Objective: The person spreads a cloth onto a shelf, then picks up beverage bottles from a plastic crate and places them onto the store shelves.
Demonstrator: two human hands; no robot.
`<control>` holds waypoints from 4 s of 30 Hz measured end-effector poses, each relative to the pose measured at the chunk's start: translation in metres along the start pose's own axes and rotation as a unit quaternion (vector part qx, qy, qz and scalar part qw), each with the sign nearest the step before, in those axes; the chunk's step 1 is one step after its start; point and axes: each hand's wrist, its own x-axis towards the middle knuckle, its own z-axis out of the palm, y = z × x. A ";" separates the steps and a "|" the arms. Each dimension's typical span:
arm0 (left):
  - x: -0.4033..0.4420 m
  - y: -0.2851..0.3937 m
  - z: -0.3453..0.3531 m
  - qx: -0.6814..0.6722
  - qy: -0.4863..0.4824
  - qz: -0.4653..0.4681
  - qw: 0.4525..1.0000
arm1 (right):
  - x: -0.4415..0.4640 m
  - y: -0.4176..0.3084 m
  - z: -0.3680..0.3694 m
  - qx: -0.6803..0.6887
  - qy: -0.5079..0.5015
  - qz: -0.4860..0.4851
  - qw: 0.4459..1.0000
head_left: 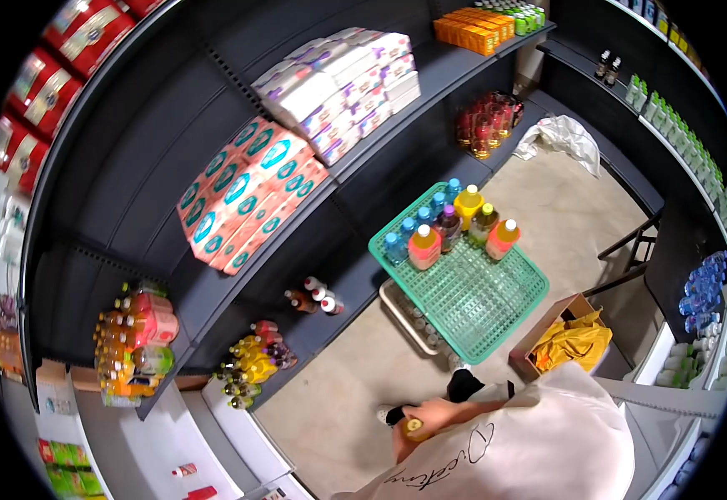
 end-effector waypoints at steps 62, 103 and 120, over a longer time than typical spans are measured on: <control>0.328 -0.244 -0.569 -0.172 0.312 0.031 0.934 | 0.636 -0.411 -0.110 -0.103 0.288 -0.346 0.887; 0.106 -0.018 -0.643 0.064 -0.208 0.117 0.969 | 0.558 -0.203 0.027 -0.035 0.451 -0.148 0.880; -0.054 0.106 -0.501 -0.340 -0.328 0.567 0.674 | 0.304 0.020 0.179 -0.159 0.113 0.260 0.946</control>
